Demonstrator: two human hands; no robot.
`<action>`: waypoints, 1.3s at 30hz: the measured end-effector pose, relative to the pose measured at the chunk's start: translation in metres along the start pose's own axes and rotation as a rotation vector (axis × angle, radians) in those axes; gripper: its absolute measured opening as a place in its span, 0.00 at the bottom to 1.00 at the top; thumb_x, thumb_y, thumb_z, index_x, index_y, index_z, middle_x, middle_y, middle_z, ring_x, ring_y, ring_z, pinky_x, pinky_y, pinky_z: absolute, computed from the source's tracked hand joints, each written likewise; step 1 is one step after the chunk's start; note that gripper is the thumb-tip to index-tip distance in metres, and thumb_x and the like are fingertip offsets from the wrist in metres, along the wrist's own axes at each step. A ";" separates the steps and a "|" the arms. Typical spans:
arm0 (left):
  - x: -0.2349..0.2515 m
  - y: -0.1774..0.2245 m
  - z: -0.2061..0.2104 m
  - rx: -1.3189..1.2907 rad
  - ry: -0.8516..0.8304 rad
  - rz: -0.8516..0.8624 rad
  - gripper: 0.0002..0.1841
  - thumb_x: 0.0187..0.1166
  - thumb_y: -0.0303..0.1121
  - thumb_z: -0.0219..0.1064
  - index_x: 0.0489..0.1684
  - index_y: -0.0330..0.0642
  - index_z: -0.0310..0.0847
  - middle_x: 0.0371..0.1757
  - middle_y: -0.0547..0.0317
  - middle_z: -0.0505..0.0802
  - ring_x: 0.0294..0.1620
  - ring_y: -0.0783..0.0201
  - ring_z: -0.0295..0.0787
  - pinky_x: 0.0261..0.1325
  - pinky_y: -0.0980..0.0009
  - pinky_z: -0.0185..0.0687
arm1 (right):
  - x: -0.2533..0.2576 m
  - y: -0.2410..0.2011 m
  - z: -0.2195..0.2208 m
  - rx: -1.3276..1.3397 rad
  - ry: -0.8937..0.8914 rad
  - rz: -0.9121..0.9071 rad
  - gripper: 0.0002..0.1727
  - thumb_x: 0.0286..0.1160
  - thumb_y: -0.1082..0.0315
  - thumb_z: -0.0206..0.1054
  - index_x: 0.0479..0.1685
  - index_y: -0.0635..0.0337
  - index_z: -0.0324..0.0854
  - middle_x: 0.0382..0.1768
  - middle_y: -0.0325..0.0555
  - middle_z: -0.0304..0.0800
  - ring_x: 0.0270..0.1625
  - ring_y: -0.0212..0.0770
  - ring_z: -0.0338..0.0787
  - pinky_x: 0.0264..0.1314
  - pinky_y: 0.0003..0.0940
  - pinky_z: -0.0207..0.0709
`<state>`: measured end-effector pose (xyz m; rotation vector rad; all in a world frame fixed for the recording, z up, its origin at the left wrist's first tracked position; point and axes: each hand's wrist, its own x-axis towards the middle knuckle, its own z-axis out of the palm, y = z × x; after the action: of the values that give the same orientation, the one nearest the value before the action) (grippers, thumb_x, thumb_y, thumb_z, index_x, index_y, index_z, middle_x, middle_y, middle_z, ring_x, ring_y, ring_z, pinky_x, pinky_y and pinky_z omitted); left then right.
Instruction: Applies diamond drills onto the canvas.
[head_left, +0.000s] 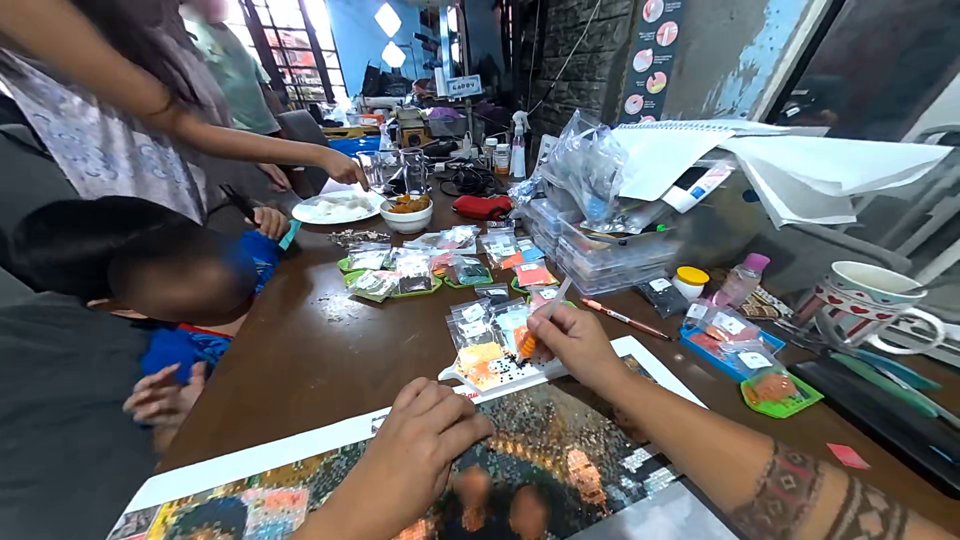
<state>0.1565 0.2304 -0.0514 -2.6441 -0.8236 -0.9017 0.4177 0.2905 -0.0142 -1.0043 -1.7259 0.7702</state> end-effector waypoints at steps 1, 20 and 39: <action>-0.001 0.000 0.001 -0.017 -0.011 0.018 0.18 0.82 0.31 0.53 0.49 0.65 0.90 0.45 0.67 0.91 0.52 0.61 0.86 0.63 0.59 0.74 | 0.002 0.002 -0.001 -0.008 0.006 0.025 0.11 0.87 0.67 0.61 0.39 0.61 0.85 0.25 0.36 0.87 0.25 0.25 0.85 0.30 0.20 0.81; 0.003 0.006 -0.010 -0.026 -0.154 0.051 0.17 0.79 0.30 0.61 0.47 0.67 0.95 0.47 0.60 0.92 0.53 0.55 0.87 0.68 0.51 0.73 | 0.006 0.019 -0.003 -0.188 -0.065 -0.110 0.14 0.86 0.65 0.61 0.34 0.63 0.84 0.22 0.40 0.83 0.25 0.27 0.83 0.32 0.24 0.79; 0.000 0.003 -0.008 -0.070 -0.169 0.044 0.18 0.80 0.30 0.60 0.49 0.67 0.94 0.47 0.61 0.91 0.54 0.56 0.86 0.68 0.54 0.72 | 0.008 0.024 0.000 -0.172 -0.047 -0.169 0.12 0.86 0.65 0.61 0.36 0.61 0.84 0.24 0.38 0.84 0.26 0.25 0.83 0.33 0.21 0.80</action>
<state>0.1542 0.2252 -0.0456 -2.8184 -0.7806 -0.7164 0.4225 0.3083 -0.0314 -0.9456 -1.9159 0.5485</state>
